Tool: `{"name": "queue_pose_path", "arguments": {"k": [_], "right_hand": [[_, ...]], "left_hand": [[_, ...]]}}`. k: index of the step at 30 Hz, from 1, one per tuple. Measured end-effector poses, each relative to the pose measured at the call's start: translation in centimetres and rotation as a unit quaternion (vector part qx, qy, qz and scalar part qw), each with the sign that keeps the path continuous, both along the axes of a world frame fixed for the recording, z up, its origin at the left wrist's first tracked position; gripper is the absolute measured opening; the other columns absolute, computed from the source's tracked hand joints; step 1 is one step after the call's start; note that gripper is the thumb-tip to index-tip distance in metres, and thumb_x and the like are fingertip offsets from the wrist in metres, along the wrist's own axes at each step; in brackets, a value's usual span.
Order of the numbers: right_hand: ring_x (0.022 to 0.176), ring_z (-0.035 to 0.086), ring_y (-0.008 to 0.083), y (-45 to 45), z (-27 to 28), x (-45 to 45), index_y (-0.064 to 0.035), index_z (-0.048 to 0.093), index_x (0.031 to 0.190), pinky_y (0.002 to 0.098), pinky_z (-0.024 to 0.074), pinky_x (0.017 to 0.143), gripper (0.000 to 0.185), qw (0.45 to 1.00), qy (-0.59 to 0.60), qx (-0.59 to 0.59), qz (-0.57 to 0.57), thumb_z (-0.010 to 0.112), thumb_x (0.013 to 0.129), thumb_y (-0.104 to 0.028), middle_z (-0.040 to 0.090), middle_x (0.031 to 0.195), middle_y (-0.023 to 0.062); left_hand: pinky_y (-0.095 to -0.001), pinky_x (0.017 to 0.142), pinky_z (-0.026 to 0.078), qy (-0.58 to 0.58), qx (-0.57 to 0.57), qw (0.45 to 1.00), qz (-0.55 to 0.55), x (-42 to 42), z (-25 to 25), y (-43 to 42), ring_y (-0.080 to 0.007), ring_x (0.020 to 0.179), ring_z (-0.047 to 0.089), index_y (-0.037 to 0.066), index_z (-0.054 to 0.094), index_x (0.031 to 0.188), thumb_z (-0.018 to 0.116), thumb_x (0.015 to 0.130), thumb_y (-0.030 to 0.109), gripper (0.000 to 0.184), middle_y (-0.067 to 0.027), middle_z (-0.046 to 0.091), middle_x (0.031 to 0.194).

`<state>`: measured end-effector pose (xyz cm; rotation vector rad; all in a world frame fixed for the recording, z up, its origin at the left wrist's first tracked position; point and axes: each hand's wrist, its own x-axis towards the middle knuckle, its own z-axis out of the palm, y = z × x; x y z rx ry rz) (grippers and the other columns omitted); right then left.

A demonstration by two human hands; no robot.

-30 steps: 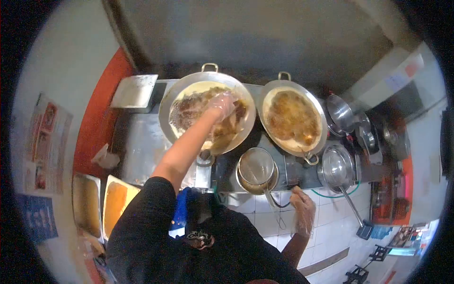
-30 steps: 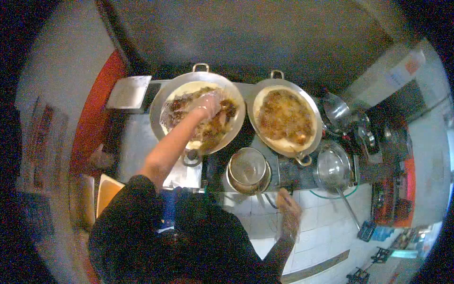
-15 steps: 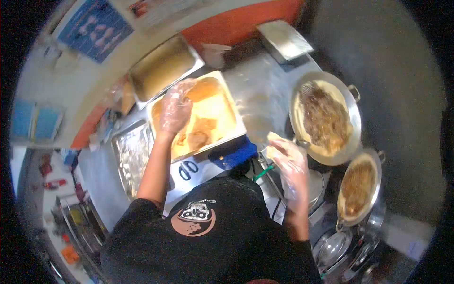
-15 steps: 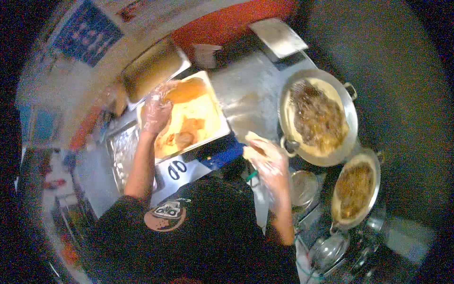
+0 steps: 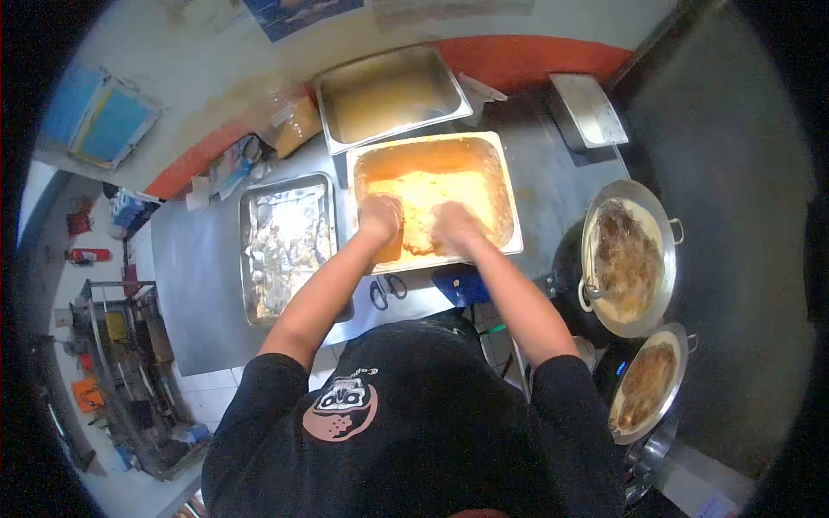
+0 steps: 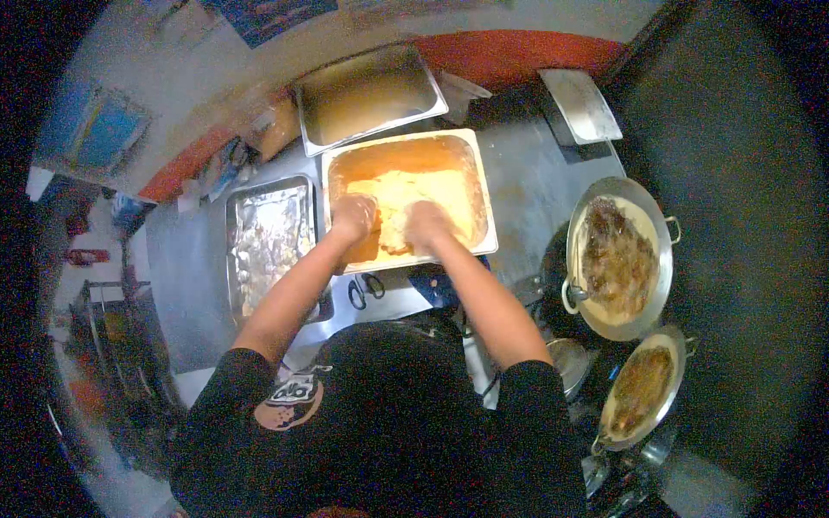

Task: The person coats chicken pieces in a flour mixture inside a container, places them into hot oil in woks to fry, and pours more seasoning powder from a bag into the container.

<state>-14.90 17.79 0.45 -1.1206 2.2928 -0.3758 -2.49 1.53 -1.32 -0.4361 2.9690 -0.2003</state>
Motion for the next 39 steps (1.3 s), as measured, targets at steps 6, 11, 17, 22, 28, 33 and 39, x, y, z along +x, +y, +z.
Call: {"name": "queue_pose_path", "arguments": {"k": [6, 11, 17, 22, 28, 33, 39], "right_hand": [[0.087, 0.071, 0.0319, 2.8, 9.8, -1.8, -0.0021, 0.073, 0.103, 0.0399, 0.0547, 0.082, 0.035, 0.969, -0.077, -0.171, -0.164, 0.076, 0.072, -0.019, 0.073, 0.097, 0.0227], [0.091, 0.067, 0.0347, 1.0, 0.7, -2.4, 0.0014, 0.069, 0.098, 0.0419, 0.0529, 0.084, 0.026, 0.919, 0.055, -0.302, -0.248, 0.071, 0.080, -0.017, 0.070, 0.096, 0.0209], [0.088, 0.065, 0.0395, -1.6, 5.5, -0.5, 0.0022, 0.066, 0.094, 0.0460, 0.0516, 0.079, 0.028, 0.927, 0.009, -0.207, -0.311, 0.070, 0.082, -0.023, 0.066, 0.091, 0.0256], [0.069, 0.064, 0.0354, -4.1, 2.3, -0.1, -0.0010, 0.068, 0.082, 0.0456, 0.0523, 0.066, 0.017, 0.887, 0.170, -0.323, -0.283, 0.070, 0.080, -0.018, 0.066, 0.075, 0.0190], [0.071, 0.066, 0.0391, -4.4, 1.9, 1.4, -0.0006, 0.068, 0.081, 0.0457, 0.0518, 0.067, 0.016, 0.879, 0.142, -0.333, -0.311, 0.063, 0.084, -0.016, 0.066, 0.072, 0.0188], [0.078, 0.066, 0.0407, -3.5, 4.9, 1.2, 0.0014, 0.067, 0.083, 0.0475, 0.0519, 0.070, 0.015, 0.907, 0.056, -0.280, -0.309, 0.061, 0.083, -0.012, 0.067, 0.081, 0.0258], [0.080, 0.067, 0.0393, -3.2, 2.5, 0.4, 0.0002, 0.068, 0.085, 0.0461, 0.0514, 0.071, 0.013, 0.900, 0.068, -0.300, -0.310, 0.065, 0.082, -0.012, 0.067, 0.083, 0.0249]], "left_hand": [[-0.0464, 0.069, 0.057, 0.083, 0.139, 0.987, 0.010, -0.6, 3.6, -0.8, -0.0352, 0.080, 0.071, 0.009, 0.072, 0.084, 0.060, 0.084, 0.022, 0.018, -0.0166, 0.070, 0.084], [-0.0469, 0.073, 0.055, 0.314, 0.327, 0.889, 0.070, -0.9, 6.8, 1.1, -0.0370, 0.082, 0.068, 0.007, 0.069, 0.092, 0.059, 0.089, 0.032, 0.027, -0.0175, 0.070, 0.090], [-0.0418, 0.072, 0.055, 0.172, 0.299, 0.928, 0.143, -4.1, 9.4, 1.6, -0.0329, 0.082, 0.070, 0.009, 0.069, 0.089, 0.055, 0.089, 0.021, 0.018, -0.0189, 0.069, 0.085], [-0.0421, 0.068, 0.057, 0.228, 0.209, 0.942, 0.130, -4.8, 4.7, 2.4, -0.0321, 0.081, 0.070, 0.008, 0.069, 0.086, 0.057, 0.088, 0.020, 0.018, -0.0171, 0.070, 0.086], [-0.0432, 0.065, 0.057, 0.136, 0.118, 0.979, 0.094, -5.2, 5.4, 3.0, -0.0341, 0.079, 0.070, 0.006, 0.070, 0.085, 0.064, 0.081, 0.017, 0.013, -0.0167, 0.070, 0.084], [-0.0455, 0.063, 0.057, 0.258, 0.172, 0.950, 0.050, -2.9, 5.8, 2.1, -0.0359, 0.071, 0.070, 0.005, 0.070, 0.085, 0.061, 0.086, 0.023, 0.019, -0.0189, 0.070, 0.079], [-0.0453, 0.065, 0.057, 0.162, 0.134, 0.968, 0.135, -4.2, 7.3, 4.2, -0.0346, 0.075, 0.071, 0.004, 0.071, 0.080, 0.060, 0.086, 0.019, 0.019, -0.0190, 0.070, 0.081]]}}
